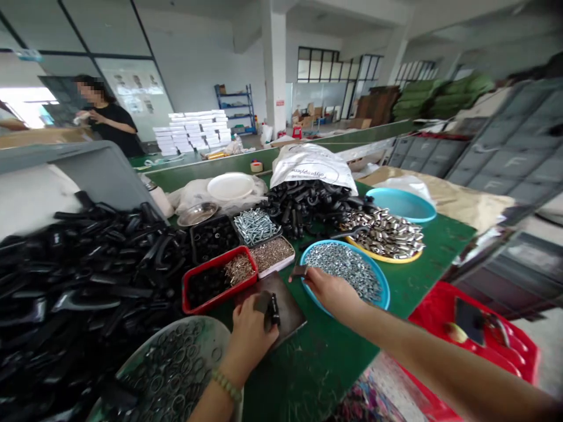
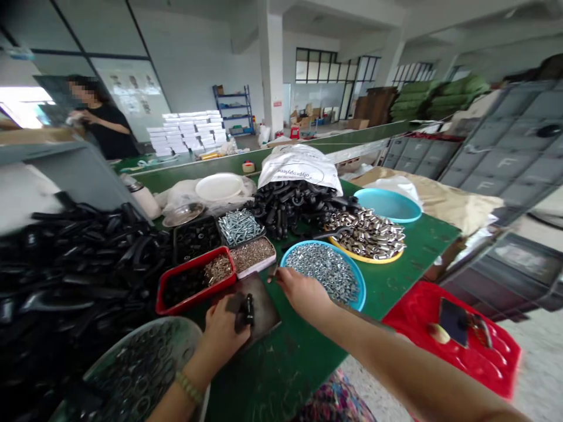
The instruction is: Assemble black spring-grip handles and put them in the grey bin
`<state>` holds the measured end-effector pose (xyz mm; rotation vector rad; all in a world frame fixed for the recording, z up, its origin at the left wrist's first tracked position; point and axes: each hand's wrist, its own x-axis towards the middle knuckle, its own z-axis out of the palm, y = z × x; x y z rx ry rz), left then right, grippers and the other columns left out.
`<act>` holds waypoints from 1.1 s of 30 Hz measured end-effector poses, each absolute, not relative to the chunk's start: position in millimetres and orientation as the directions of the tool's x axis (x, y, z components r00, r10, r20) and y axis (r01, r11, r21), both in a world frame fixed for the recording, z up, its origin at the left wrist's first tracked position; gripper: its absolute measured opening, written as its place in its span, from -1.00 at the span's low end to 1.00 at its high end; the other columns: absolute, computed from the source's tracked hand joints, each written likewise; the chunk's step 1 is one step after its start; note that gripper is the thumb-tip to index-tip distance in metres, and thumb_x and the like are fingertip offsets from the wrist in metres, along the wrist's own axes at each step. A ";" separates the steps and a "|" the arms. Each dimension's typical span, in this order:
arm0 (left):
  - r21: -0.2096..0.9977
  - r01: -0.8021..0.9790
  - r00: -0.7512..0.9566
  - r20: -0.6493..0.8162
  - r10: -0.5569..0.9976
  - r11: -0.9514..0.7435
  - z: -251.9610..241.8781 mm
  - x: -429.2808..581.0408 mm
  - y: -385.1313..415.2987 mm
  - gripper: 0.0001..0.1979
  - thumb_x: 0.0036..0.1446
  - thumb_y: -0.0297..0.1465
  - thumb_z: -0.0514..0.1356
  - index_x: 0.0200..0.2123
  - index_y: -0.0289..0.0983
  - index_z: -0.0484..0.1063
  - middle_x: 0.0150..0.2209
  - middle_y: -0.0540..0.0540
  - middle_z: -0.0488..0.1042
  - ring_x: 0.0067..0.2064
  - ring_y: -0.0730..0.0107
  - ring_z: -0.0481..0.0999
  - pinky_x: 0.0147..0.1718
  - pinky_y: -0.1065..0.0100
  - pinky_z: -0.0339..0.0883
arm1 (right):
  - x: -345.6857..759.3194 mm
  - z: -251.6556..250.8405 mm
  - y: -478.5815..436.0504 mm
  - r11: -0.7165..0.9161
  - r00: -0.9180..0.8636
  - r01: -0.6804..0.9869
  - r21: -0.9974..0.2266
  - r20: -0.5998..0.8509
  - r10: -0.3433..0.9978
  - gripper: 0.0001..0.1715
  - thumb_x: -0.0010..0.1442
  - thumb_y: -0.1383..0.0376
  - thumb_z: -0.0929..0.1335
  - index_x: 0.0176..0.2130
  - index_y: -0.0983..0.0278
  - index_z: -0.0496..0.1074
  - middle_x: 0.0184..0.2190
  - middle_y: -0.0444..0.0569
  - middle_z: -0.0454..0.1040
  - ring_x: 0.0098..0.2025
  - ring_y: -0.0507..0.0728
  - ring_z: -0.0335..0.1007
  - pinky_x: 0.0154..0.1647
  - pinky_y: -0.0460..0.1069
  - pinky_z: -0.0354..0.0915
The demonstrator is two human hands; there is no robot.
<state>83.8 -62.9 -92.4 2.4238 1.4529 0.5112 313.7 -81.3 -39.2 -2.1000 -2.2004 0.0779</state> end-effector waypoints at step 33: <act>0.879 -0.410 0.112 -0.217 0.970 0.244 -21.4 112.4 -84.7 -0.53 -0.11 -0.46 0.30 -0.11 -0.23 0.21 -0.28 -0.02 0.50 -0.33 0.46 0.50 -0.25 0.37 0.36 | 407.9 -12.7 -64.9 -0.004 0.244 0.509 -0.861 0.139 0.960 -0.69 0.13 0.17 0.31 -0.13 0.25 0.38 -0.29 0.03 0.51 -0.25 0.19 0.47 -0.21 0.08 0.38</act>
